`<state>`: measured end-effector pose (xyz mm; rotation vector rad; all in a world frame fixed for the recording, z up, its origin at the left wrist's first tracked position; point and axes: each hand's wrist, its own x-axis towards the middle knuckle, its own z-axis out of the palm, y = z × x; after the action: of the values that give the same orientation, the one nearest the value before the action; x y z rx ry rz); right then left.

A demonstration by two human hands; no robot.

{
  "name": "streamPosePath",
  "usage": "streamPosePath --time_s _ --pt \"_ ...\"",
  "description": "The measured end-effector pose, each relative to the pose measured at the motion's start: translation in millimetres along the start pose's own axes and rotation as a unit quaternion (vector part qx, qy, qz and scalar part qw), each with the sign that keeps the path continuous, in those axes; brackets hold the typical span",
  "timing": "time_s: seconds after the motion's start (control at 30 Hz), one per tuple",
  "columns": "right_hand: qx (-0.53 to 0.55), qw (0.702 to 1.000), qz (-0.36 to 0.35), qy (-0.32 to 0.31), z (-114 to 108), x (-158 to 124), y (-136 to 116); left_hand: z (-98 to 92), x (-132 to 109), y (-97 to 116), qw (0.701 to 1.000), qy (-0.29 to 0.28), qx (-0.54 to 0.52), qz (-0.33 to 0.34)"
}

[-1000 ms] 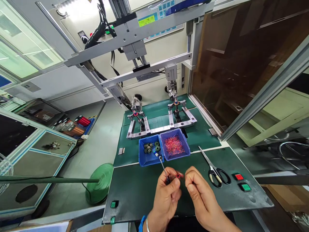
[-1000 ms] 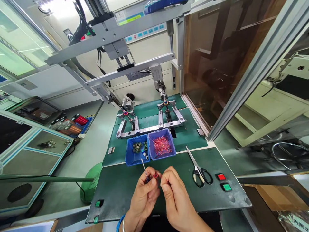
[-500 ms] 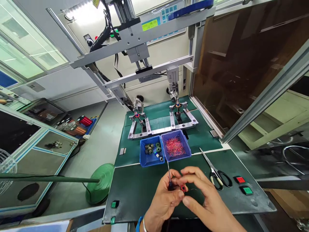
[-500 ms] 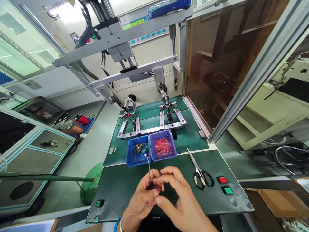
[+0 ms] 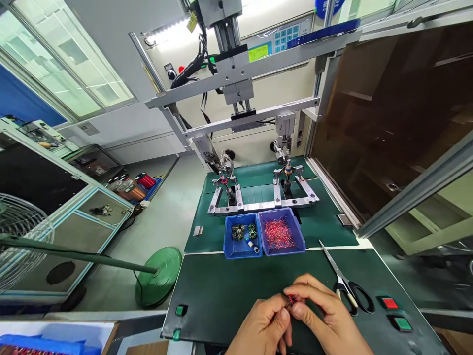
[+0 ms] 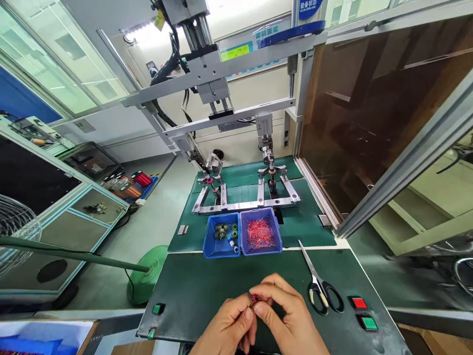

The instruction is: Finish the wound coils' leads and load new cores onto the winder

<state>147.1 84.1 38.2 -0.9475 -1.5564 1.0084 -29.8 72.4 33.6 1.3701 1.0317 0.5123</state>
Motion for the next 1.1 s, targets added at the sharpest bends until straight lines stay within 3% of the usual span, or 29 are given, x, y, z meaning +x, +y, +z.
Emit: streamPosePath --time_s 0.13,0.23,0.4,0.57,0.7,0.87,1.1 --pt "-0.015 0.999 0.024 -0.042 2 -2 3 -3.3 -5 3 0.996 0.050 0.063 0.039" --pt "-0.037 0.996 0.039 -0.066 6 -4 8 -3.8 -5 -2 0.996 0.072 0.037 0.040" --pt "-0.127 0.991 0.022 -0.040 7 -13 27 -7.1 1 -17 0.989 0.136 0.050 0.028" --pt "-0.245 0.969 0.009 0.026 0 -26 52 -24.2 16 -33 0.934 0.267 0.223 0.083" --pt "-0.270 0.962 -0.027 0.032 5 -31 60 -30.4 29 -56 0.888 0.320 0.306 0.121" --pt "-0.282 0.957 -0.063 -0.019 23 -35 64 -25.3 19 -69 0.860 0.347 0.344 0.144" --pt "-0.353 0.927 -0.069 -0.104 43 -20 69 -26.9 7 -68 0.854 0.312 0.396 0.127"
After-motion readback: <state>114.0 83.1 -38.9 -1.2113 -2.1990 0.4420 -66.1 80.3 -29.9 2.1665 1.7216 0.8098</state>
